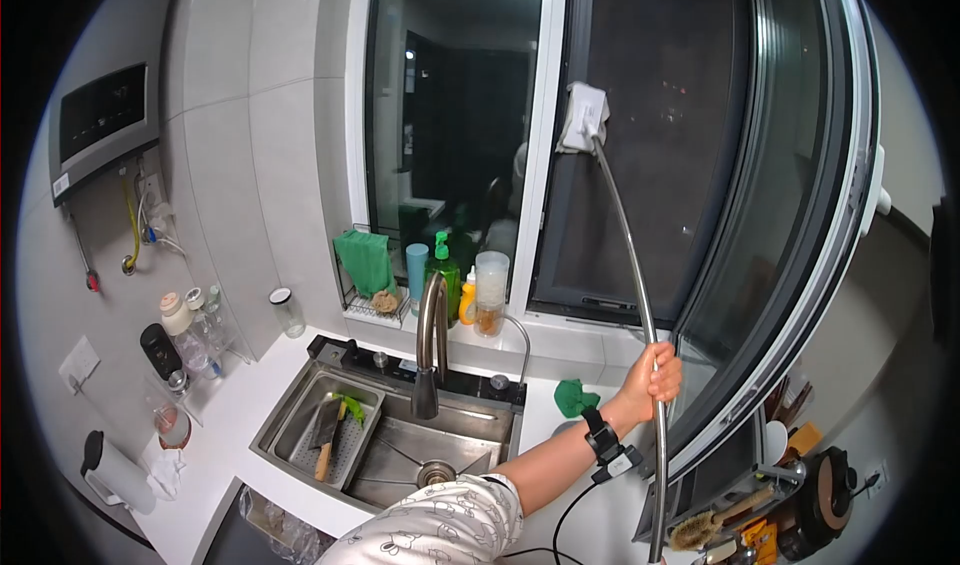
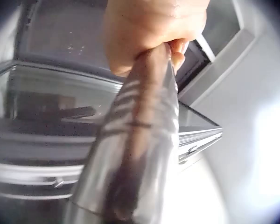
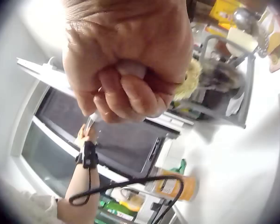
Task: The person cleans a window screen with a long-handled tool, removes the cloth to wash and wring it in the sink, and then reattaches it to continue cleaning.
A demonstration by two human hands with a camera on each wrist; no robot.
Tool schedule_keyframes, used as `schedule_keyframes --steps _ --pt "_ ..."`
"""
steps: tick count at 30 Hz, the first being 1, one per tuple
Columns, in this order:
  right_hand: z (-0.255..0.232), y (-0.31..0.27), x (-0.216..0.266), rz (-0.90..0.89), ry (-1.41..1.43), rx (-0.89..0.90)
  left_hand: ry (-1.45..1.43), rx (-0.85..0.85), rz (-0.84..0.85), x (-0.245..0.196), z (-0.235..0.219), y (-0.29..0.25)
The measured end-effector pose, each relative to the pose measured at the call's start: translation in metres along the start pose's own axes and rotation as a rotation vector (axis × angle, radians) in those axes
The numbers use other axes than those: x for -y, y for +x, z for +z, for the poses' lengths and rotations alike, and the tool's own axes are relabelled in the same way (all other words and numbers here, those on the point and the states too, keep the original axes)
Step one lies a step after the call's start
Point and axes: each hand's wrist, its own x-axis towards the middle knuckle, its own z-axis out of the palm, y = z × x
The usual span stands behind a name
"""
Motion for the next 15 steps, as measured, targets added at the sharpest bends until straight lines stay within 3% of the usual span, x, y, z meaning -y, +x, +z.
schedule_keyframes --steps 1,2,4,6,8,9,10,12,14,15 --pt "0.012 0.007 0.004 -0.231 -0.197 -0.055 0.075 -0.034 0.06 -0.014 0.013 0.007" --pt "0.027 0.013 0.033 0.013 0.025 -0.047 0.131 -0.062 0.102 -0.03 0.03 0.015" --pt "0.041 0.044 0.021 -0.14 -0.071 -0.052 0.297 -0.149 0.214 -0.063 0.068 0.028" --pt "0.06 0.062 0.056 -0.206 -0.117 -0.052 0.579 -0.299 0.382 -0.091 0.103 0.043" --pt "0.078 0.078 0.097 -0.491 -0.255 -0.209 0.822 -0.426 0.512 -0.109 0.13 0.057" --pt "0.083 0.081 0.119 -0.488 -0.239 -0.203 0.829 -0.415 0.516 -0.114 0.141 0.062" --pt "0.085 0.083 0.141 -0.485 -0.225 -0.199 1.026 -0.444 0.582 -0.116 0.152 0.066" --pt "0.092 0.104 0.169 -0.84 -0.264 -0.303 1.316 -0.464 0.719 -0.13 0.172 0.082" --pt "0.096 0.12 0.202 -0.36 0.219 0.121 1.431 -0.462 0.797 -0.159 0.192 0.108" --pt "0.097 0.125 0.218 -0.367 0.221 0.115 1.45 -0.466 0.806 -0.172 0.203 0.121"
